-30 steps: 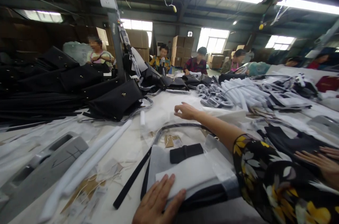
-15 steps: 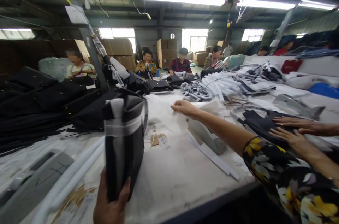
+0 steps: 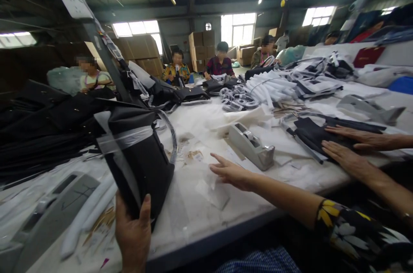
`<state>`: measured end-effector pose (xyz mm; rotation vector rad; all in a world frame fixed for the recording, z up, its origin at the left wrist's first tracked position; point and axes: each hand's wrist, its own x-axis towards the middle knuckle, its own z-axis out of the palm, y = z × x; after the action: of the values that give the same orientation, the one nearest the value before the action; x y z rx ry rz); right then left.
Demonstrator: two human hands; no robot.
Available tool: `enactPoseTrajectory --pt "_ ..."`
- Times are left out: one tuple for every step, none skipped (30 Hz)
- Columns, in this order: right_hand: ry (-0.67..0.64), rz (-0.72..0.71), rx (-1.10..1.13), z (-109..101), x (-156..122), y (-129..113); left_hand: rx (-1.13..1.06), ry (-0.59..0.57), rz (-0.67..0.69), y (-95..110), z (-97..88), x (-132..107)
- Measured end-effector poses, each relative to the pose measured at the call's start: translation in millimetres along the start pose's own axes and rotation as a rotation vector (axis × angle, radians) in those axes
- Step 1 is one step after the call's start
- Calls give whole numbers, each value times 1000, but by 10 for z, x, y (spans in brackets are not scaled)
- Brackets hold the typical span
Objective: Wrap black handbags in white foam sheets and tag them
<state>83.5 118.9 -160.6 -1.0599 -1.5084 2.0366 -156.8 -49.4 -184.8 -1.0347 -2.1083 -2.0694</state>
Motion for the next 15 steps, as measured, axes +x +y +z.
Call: enactPoseTrajectory --pt "20 -75 -74 -32 -84 64 7 -6 15 14 4 5" --pt "54 -175 -183 -60 -163 118 13 -10 33 26 7 11" --pt "105 -295 -320 -82 -235 162 21 -15 51 36 10 17" --pt "169 -420 -464 -94 -298 198 30 -20 68 43 13 22" --pt "242 -528 -593 -94 -350 226 40 -27 81 47 15 26" --pt "309 -599 -698 -84 -392 249 49 -29 90 48 18 28" --pt "355 -623 -777 -66 -423 267 54 -29 96 47 20 29" --pt "364 -603 -835 -41 -444 284 55 -30 101 45 23 27" --pt "346 -559 -880 -15 -458 301 52 -30 105 42 26 24" --pt "307 -513 -923 11 -464 320 47 -30 109 39 28 21" --pt "254 -490 -959 36 -465 342 45 -32 111 37 31 17" --pt "193 -498 -981 58 -459 364 44 -35 115 35 34 14" --pt "147 -532 -975 78 -448 385 46 -39 119 33 36 12" --pt "132 -572 -936 100 -433 402 49 -43 125 31 38 12" --pt "146 -596 -859 124 -415 415 52 -49 133 28 39 14"
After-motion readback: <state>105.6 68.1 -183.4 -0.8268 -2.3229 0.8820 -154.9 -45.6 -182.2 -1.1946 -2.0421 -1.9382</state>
